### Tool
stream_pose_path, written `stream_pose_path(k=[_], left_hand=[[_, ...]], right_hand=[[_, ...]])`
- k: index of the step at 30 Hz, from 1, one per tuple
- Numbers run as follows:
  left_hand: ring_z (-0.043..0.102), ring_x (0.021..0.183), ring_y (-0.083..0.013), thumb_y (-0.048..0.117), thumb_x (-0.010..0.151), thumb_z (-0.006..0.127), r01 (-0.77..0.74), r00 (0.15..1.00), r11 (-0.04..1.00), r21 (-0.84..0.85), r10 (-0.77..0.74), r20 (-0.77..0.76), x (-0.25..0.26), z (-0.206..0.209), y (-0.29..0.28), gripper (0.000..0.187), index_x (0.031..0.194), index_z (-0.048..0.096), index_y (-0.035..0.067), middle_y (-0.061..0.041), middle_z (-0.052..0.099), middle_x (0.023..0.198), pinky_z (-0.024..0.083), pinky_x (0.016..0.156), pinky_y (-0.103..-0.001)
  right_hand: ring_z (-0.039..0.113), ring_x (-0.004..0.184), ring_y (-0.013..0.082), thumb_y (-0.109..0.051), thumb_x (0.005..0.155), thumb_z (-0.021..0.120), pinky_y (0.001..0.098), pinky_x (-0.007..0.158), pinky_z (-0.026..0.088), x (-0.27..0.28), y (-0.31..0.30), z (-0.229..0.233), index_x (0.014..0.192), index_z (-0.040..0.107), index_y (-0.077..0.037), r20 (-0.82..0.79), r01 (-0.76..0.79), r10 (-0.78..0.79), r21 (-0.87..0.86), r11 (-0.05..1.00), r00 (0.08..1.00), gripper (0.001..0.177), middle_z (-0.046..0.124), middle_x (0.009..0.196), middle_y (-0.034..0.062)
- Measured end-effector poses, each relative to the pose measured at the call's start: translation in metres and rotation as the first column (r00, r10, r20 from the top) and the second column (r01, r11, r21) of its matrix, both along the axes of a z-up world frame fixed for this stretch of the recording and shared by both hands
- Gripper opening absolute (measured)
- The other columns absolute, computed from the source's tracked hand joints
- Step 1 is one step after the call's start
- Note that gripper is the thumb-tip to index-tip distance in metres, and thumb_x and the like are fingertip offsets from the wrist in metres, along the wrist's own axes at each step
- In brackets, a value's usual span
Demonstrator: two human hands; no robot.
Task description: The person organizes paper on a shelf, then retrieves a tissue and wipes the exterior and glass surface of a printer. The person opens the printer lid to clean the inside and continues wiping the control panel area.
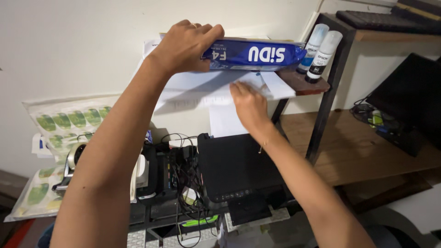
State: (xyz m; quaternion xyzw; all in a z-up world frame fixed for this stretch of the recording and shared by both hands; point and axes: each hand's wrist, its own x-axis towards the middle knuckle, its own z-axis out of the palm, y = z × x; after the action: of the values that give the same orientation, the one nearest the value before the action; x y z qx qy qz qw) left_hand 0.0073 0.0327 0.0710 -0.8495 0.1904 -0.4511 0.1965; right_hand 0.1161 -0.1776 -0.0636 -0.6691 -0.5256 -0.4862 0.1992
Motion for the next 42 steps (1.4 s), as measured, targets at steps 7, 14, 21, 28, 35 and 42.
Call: stream_pose_path(k=[7,14,21,28,35,42], left_hand=[[0.074,0.091,-0.0264,0.012,0.075,0.079,-0.006,1.000,1.000,0.026,0.006,-0.009,-0.009,-0.020,-0.001,0.032,0.102,0.063,0.010,-0.008,0.071,0.107,0.056,0.088,-0.041],[0.070,0.119,-0.0257,0.021,0.096,0.073,-0.008,0.996,1.000,-0.026,0.006,-0.085,-0.022,-0.064,-0.020,0.007,0.094,0.078,0.016,-0.008,0.072,0.127,0.050,0.109,-0.049],[0.064,0.121,-0.0293,0.039,0.089,0.079,-0.066,0.997,0.964,-0.259,0.075,0.024,-0.084,-0.110,-0.079,0.051,0.128,0.070,0.006,-0.016,0.070,0.127,0.045,0.107,-0.055],[0.067,0.125,-0.0254,0.016,0.096,0.071,0.089,0.973,0.775,-0.626,-0.201,-0.111,-0.086,-0.263,-0.147,0.031,0.126,0.066,0.011,-0.009,0.071,0.131,0.049,0.112,-0.045],[0.039,0.141,-0.0421,0.059,0.085,0.061,-0.364,0.830,0.778,-0.512,0.023,-0.557,-0.069,-0.445,-0.171,0.089,0.143,0.044,-0.008,-0.030,0.046,0.149,0.030,0.110,-0.058],[0.040,0.141,-0.0409,0.059,0.091,0.060,-0.739,0.647,0.478,-0.475,0.307,-0.698,-0.114,-0.458,-0.141,0.086,0.146,0.043,-0.005,-0.029,0.045,0.148,0.034,0.112,-0.060]], right_hand=[[0.076,0.101,0.0306,0.004,0.085,0.065,0.0378,0.084,0.062,0.013,-0.007,0.008,0.108,0.077,0.002,-0.042,0.023,-0.031,-0.164,0.986,0.999,0.026,0.076,0.111,0.0210],[0.072,0.106,0.0340,0.001,0.083,0.070,0.0407,0.093,0.058,-0.013,-0.044,0.010,0.116,0.074,0.006,-0.157,-0.181,0.161,-0.121,0.976,0.974,0.033,0.074,0.115,0.0206],[0.078,0.098,0.0200,-0.009,0.099,0.069,0.0298,0.073,0.058,-0.038,-0.087,-0.006,0.115,0.077,-0.001,-0.557,-0.175,0.295,0.258,0.950,0.777,0.020,0.079,0.109,0.0096],[0.070,0.082,0.0181,-0.018,0.106,0.059,0.0271,0.059,0.057,0.002,-0.107,-0.120,0.118,0.072,-0.004,-0.920,0.000,0.372,0.374,0.927,0.122,0.022,0.076,0.109,0.0077],[0.056,0.127,0.0457,-0.027,0.093,0.069,0.0501,0.103,0.045,-0.038,-0.084,-0.300,0.130,0.065,0.002,-0.611,0.159,-0.204,-0.129,0.979,0.765,0.047,0.058,0.138,0.0298],[0.076,0.101,0.0290,-0.029,0.106,0.060,0.0395,0.093,0.059,-0.086,-0.086,-0.337,0.114,0.076,-0.010,-0.898,-0.097,-0.158,-0.215,0.972,0.410,0.026,0.077,0.110,0.0136]])
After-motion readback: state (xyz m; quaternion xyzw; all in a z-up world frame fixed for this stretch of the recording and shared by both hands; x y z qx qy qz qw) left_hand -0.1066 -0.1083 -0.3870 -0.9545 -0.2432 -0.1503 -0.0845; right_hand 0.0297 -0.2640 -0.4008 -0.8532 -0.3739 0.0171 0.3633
